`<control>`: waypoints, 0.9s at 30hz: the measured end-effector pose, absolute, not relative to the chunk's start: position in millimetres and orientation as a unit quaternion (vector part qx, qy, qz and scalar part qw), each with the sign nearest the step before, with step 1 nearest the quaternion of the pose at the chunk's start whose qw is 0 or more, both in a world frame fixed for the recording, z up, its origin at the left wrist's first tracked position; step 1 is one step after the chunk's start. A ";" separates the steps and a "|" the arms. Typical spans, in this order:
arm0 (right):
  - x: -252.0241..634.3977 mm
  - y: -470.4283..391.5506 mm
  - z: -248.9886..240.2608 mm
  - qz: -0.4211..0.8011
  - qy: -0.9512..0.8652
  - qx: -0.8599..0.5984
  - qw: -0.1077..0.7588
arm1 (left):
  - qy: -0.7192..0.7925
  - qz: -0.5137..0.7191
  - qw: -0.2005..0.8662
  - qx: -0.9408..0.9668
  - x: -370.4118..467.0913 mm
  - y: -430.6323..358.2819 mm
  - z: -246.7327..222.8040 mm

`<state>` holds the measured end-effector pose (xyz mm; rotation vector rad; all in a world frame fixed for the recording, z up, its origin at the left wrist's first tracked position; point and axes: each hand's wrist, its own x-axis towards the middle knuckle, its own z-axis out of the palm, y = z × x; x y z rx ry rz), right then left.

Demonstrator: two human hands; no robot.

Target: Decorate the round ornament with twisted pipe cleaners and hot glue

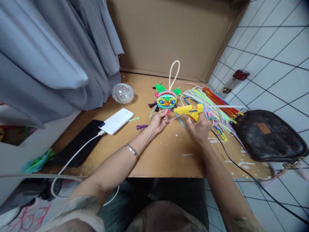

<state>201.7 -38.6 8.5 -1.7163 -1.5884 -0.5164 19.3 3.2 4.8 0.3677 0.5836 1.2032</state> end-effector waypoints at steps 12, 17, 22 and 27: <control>202.4 -36.7 5.3 -0.227 -0.620 -0.654 0.368 | 0.270 0.553 0.770 0.168 20.6 2.6 4.1; 201.8 -37.2 5.1 -0.239 -0.620 -0.644 0.378 | 0.270 0.551 0.770 0.172 20.5 3.3 2.9; 201.1 -38.6 8.1 -0.208 -0.612 -0.666 0.372 | 0.274 0.553 0.769 0.165 19.7 2.4 5.4; 200.4 -39.8 11.7 -0.189 -0.593 -0.690 0.369 | 0.272 0.550 0.771 0.170 19.7 1.2 6.9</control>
